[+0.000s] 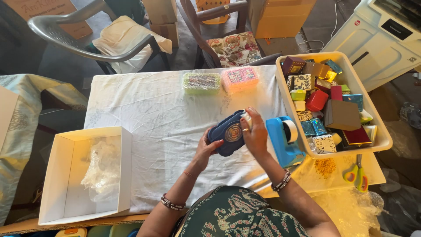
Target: The person wipes a blue plastic container with a white cloth, then places it on a sheet of bubble wrap. They fold the bubble wrap around the container to enclose it completely.
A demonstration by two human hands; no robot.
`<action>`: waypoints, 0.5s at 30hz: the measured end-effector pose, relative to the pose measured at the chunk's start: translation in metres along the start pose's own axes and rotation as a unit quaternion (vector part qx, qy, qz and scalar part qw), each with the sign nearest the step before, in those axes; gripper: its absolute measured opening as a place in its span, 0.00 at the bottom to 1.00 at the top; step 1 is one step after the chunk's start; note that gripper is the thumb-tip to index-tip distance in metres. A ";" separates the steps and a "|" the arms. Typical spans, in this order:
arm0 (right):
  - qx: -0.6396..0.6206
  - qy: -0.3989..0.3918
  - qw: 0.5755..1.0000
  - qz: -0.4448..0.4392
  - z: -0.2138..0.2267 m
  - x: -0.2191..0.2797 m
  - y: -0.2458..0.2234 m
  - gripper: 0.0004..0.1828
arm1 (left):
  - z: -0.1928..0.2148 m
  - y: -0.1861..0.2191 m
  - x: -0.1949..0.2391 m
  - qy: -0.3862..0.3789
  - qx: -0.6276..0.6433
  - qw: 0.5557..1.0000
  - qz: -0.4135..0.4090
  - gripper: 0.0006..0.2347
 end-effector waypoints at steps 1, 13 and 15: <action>-0.001 0.000 1.000 0.001 -0.003 0.007 -0.004 0.20 | 0.000 -0.002 -0.001 0.000 -0.001 1.000 -0.001 0.31; 0.112 -0.074 0.931 0.339 -0.021 0.032 -0.047 0.21 | 0.001 -0.006 0.001 0.014 0.069 0.997 -0.041 0.26; 0.180 -0.034 0.931 0.316 -0.015 0.011 -0.039 0.22 | -0.003 0.003 0.004 0.016 0.018 0.999 -0.040 0.28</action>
Point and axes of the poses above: each hand's wrist, its own x-axis away from the middle knuckle, its own z-axis out of the back of the hand, y = z × x, the point moved 4 cm from there along -x, towards the middle knuckle, and after that the axes turned 1 degree about z, right-handed, at the moved point
